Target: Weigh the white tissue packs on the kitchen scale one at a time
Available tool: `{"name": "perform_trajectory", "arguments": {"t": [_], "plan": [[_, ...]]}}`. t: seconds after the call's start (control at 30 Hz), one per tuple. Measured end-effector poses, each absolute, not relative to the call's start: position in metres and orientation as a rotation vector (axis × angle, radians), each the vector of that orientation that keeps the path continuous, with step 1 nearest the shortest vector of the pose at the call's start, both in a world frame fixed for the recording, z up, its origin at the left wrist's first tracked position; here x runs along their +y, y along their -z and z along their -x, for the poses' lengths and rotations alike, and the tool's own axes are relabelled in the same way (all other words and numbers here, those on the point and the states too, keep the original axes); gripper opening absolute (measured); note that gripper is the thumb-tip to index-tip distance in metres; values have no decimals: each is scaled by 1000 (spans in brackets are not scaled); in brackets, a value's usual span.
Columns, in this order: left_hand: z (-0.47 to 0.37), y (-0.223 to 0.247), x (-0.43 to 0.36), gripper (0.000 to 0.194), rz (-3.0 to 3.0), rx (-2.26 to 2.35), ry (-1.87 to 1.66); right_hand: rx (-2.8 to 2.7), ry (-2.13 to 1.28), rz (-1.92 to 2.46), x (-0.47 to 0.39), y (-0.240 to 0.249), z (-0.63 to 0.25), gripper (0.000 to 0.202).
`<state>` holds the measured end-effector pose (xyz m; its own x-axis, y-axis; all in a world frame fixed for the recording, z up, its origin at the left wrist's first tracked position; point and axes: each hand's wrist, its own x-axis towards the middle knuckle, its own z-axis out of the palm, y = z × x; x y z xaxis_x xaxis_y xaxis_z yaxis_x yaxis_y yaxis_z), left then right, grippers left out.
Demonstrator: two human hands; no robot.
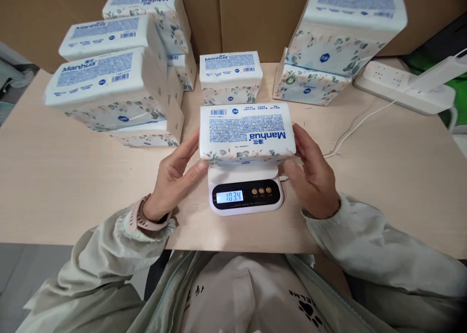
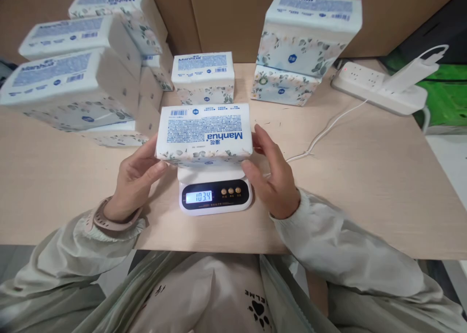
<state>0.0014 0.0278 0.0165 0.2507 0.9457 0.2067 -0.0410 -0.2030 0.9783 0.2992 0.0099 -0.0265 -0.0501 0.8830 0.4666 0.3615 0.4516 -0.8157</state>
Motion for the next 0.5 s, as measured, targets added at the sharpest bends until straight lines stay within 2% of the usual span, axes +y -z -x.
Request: {"name": "perform_trajectory", "arguments": {"t": [0.1,0.23,0.4,0.5], "plan": [[-12,-26,35,49,-1508,873,-1153,-1669,-534,1117,20,21,-293,73],[-27,-39,67,50,-1676,797,-1330,-1710,-341,1081,65,6,-286,74],[-32,-30,158,56,-1894,672,-1518,-1721,-209,1065,152,-3,-273,75],[-33,-13,210,63,-1797,748,-1607,-1744,-217,1118,190,1,-265,71]]}}
